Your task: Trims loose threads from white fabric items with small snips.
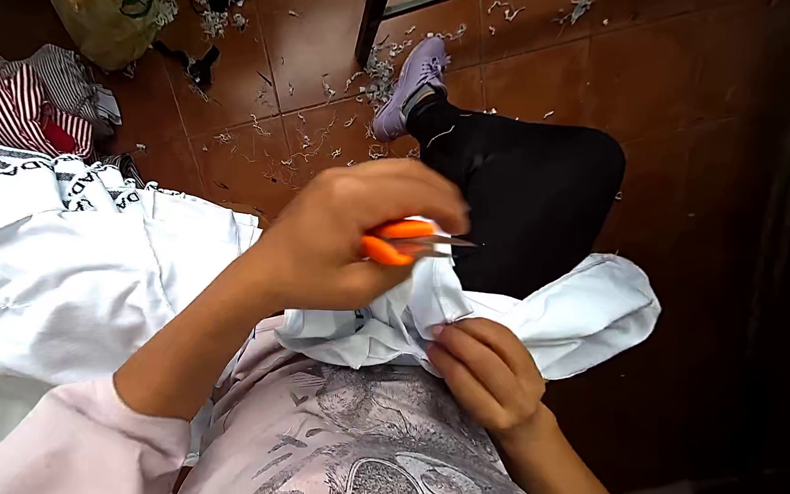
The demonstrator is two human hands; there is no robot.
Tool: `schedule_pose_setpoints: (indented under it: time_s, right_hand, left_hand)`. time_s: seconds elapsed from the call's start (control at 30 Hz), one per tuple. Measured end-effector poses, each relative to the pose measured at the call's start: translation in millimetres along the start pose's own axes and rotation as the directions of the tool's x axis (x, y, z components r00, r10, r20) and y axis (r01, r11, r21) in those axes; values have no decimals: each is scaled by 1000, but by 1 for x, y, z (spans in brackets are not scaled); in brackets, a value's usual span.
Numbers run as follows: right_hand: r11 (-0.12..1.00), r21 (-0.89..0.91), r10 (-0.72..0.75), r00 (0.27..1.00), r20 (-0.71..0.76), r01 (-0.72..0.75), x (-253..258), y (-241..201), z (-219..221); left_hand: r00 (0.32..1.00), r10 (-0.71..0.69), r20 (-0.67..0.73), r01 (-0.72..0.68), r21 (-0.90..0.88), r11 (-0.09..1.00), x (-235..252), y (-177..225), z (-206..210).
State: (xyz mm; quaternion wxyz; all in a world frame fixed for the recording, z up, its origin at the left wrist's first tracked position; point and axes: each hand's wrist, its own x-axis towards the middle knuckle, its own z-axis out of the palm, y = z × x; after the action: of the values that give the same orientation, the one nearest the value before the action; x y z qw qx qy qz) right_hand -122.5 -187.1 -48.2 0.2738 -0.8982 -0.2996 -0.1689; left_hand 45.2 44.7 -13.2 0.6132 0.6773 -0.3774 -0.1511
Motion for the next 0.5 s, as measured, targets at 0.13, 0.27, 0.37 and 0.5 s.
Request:
schedule_pose_setpoints:
  time_s: [0.13, 0.27, 0.37, 0.5]
  right_hand:
    - [997, -26, -79, 996, -33, 78, 3, -4, -10]
    - [999, -34, 13, 994, -113, -17, 4, -7, -11]
    - [918, 228, 355, 929, -105, -325, 7, -13, -8]
    - [735, 426, 556, 828, 67, -528, 26, -15, -16]
  left_hand:
    - [948, -74, 311, 55, 70, 996, 16, -7, 27]
    - [943, -86, 321, 88, 8, 996, -2, -13, 31]
    - [963, -94, 252, 163, -272, 948, -22, -11, 30]
    - [964, -204, 172, 261, -453, 852, -42, 0, 38]
